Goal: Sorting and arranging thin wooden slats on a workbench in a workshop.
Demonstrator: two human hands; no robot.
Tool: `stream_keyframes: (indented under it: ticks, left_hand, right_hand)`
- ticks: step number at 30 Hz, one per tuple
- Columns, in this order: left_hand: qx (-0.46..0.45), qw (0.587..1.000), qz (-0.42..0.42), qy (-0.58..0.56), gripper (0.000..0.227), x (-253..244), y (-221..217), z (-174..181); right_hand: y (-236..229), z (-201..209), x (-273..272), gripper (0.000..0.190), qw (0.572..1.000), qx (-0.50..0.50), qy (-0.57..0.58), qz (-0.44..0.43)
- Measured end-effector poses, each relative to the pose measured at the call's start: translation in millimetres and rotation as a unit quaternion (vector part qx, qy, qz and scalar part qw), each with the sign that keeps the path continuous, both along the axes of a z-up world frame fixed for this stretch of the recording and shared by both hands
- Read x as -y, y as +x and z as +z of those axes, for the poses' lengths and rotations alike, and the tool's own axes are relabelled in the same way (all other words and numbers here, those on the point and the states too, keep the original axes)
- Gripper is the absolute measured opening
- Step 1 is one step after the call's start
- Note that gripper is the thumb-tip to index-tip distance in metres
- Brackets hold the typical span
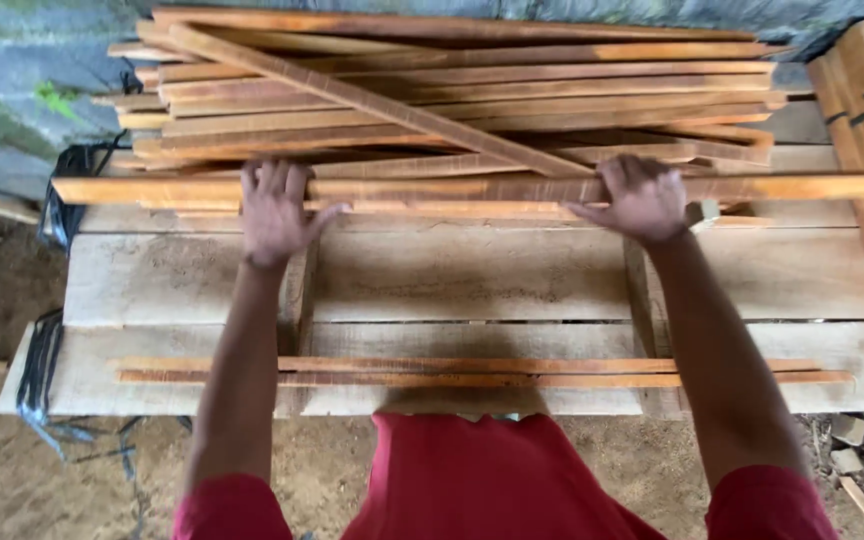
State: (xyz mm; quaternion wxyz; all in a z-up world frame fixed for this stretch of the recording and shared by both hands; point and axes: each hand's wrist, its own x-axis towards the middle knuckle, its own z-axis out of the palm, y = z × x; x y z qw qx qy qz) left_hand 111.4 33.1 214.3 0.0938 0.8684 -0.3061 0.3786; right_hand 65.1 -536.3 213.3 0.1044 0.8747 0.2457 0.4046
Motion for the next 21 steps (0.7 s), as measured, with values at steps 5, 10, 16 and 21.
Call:
stream_keyframes:
  ticks: [5,10,16,21]
  left_hand:
    - [-0.060,0.998,0.037,-0.001,0.061,-9,-36,-44]
    - [-0.138,0.985,0.108,0.012,0.035,1,-78,-40]
    - [-0.160,0.980,0.120,0.007,0.054,9,-62,-77]
    - [-0.299,0.944,0.140,0.022,0.032,-1,-21,-188]
  right_hand:
    - [-39,-42,-5,0.059,0.999,-0.029,0.017,0.006]
    - [-64,-81,-36,0.042,0.998,-0.018,-0.042,-0.043]
    - [-51,-122,-49,0.062,0.985,-0.126,0.116,-0.004]
    - [-15,-140,-61,0.052,0.779,-0.579,0.097,-0.221]
